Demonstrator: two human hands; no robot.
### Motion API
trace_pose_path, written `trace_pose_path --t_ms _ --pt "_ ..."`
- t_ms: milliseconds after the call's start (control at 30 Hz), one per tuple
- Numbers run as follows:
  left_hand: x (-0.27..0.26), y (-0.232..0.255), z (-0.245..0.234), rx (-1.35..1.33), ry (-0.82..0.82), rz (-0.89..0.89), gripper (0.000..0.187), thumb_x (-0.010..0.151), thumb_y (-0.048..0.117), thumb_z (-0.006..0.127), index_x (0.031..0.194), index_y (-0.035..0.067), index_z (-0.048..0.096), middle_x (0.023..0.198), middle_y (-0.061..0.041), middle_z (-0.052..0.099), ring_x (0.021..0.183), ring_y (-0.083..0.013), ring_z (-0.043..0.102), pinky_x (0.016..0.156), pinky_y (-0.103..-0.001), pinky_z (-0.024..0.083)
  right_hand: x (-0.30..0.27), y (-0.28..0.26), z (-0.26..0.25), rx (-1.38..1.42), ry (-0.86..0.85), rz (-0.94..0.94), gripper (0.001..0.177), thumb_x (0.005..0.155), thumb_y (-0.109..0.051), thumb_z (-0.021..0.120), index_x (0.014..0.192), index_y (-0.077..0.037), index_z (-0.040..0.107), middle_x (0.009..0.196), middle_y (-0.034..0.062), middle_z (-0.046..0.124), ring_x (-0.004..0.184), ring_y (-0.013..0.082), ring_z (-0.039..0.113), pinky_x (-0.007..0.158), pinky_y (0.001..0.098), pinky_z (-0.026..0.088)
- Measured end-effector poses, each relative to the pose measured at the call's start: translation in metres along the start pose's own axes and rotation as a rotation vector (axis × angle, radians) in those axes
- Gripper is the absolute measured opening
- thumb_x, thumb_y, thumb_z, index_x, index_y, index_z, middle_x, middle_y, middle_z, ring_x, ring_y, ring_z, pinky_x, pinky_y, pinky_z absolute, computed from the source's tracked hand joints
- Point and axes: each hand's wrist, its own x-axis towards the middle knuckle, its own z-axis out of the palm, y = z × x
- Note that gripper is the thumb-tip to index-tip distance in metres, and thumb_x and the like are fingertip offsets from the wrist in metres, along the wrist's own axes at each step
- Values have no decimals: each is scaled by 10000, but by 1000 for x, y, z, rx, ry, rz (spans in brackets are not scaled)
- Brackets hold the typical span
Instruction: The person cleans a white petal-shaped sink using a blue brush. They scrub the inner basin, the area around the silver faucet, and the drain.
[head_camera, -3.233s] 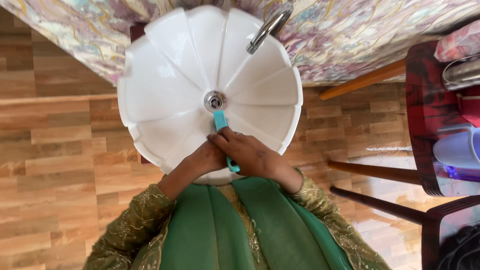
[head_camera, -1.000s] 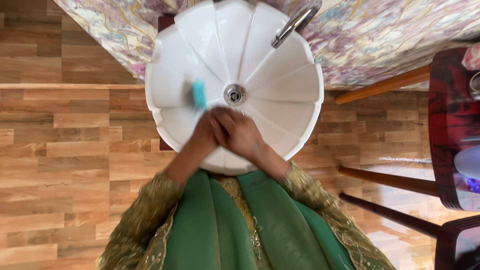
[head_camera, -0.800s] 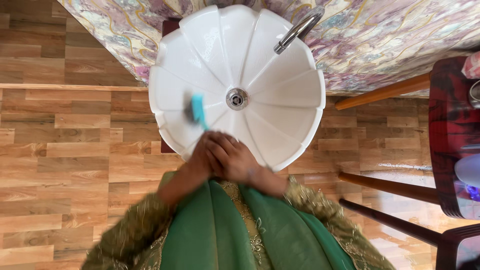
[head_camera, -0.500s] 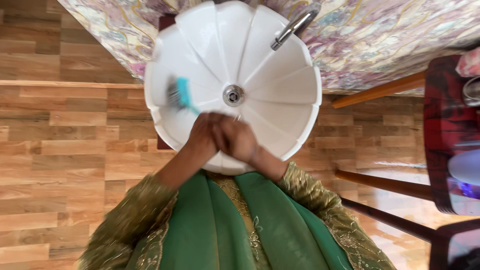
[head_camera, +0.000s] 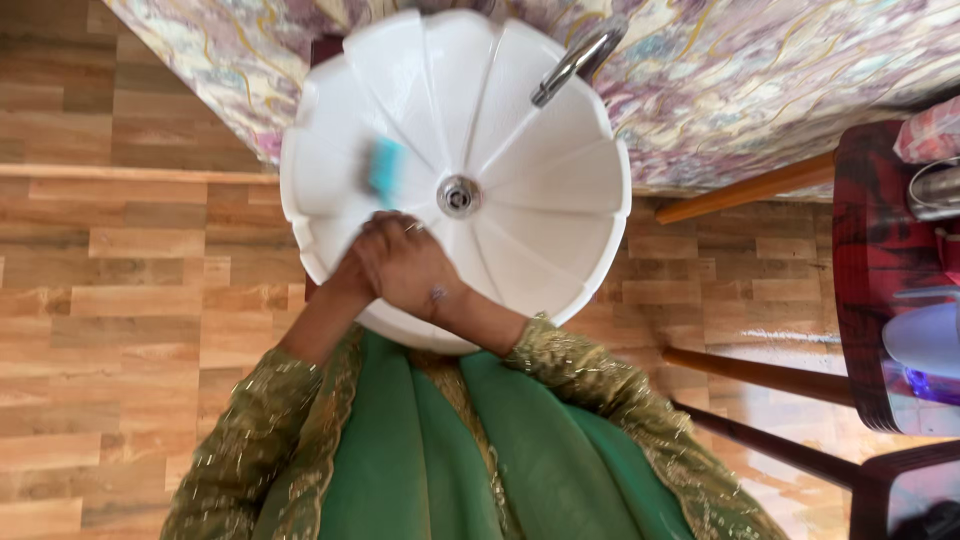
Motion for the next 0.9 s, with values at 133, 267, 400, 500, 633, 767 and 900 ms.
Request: trace_pose_path --t_ms 133,267,400,500,633,767,900 --pt "-27 -1 -10 -120 -49 -180 415 1018 244 520 1382 44 506 1371 -192 536 1271 -357 504 1101 -454 419 10 -4 3 0 163 -95 202 915 -190 586 974 -18 675 1026 137 674 984 325 699 881 427 577" --pt "-22 -6 27 -135 -224 -243 487 957 277 562 1382 48 505 1376 -232 493 1257 -381 461 1072 -467 359 7 -3 -4 113 -276 238 278 1036 -255 593 911 -26 690 912 152 706 794 319 689 709 426 559" --pt "-12 -20 13 -15 -53 -160 452 999 302 520 1396 86 505 1396 -172 507 1297 -334 465 1110 -443 361 6 10 -3 183 203 -3 240 1049 -192 571 952 8 662 976 166 696 838 319 697 748 403 555" --pt "-26 -18 17 7 -161 -259 428 1031 321 488 1406 115 504 1410 -128 517 1327 -299 468 1138 -425 362 5 -4 5 123 42 75 265 1025 -225 591 861 -24 647 844 154 660 727 312 669 710 409 557" --pt "-26 26 12 -39 -391 -397 430 1040 345 470 1416 139 497 1419 -92 518 1343 -271 471 1141 -413 379 6 -10 -10 100 -163 219 304 960 -265 622 754 -42 635 730 147 650 655 324 667 589 432 531" --pt "-41 95 -70 -392 -170 -178 515 956 278 520 1423 65 482 1408 -173 501 1299 -342 462 1134 -465 373 -9 -21 -69 238 -138 164 301 985 -262 620 807 -20 636 750 156 642 647 332 652 594 439 525" --pt "-71 131 -73 -588 -47 -172 492 1013 247 511 1431 -10 472 1412 -214 489 1333 -372 466 1104 -507 369 -21 -39 -84 326 -240 194 340 979 -302 635 793 -17 628 737 163 637 630 331 642 585 439 525"
